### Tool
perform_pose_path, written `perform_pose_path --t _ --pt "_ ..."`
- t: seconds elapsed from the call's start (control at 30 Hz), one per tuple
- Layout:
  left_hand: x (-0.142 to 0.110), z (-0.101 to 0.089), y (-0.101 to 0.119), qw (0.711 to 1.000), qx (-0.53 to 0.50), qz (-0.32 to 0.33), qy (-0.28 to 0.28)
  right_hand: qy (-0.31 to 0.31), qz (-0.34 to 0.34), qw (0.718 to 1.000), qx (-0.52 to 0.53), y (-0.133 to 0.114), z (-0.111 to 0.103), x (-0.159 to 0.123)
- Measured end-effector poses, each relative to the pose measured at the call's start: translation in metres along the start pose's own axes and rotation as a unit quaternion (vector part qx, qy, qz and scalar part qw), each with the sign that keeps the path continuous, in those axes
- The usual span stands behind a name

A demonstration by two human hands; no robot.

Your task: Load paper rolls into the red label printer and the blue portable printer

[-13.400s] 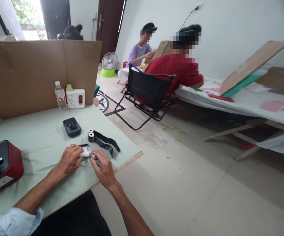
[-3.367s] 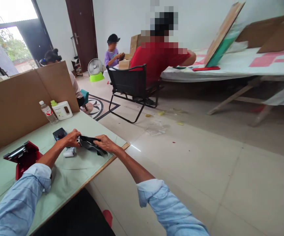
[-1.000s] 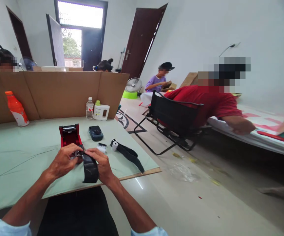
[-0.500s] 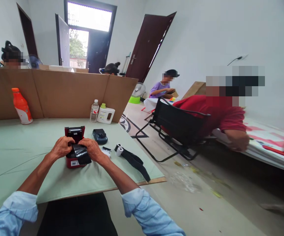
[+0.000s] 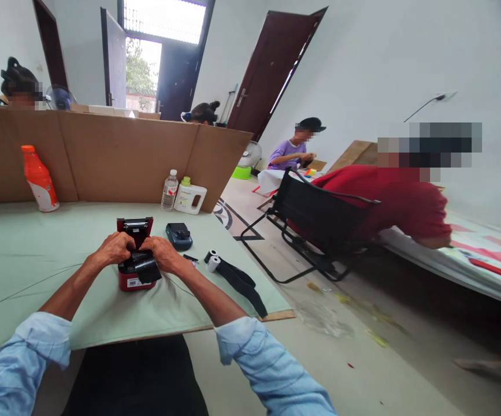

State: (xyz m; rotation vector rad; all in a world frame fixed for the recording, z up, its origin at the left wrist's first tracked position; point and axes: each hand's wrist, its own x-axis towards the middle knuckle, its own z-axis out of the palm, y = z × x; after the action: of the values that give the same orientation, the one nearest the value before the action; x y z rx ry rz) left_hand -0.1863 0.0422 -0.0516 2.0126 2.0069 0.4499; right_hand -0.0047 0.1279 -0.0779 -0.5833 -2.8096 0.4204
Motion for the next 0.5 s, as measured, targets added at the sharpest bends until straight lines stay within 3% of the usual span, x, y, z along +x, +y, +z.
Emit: perform_pose_path --t 0.23,0.5 --pt "0.0092 0.0007 0.0002 1.0 0.014 -0.011 -0.025 -0.022 0.0 1.0 -0.009 0.0002 -0.0039 0.0012" --pt "0.0027 0.0014 -0.0066 0.998 -0.03 0.011 -0.049 -0.041 -0.012 0.999 0.002 0.0006 -0.0046 -0.0018"
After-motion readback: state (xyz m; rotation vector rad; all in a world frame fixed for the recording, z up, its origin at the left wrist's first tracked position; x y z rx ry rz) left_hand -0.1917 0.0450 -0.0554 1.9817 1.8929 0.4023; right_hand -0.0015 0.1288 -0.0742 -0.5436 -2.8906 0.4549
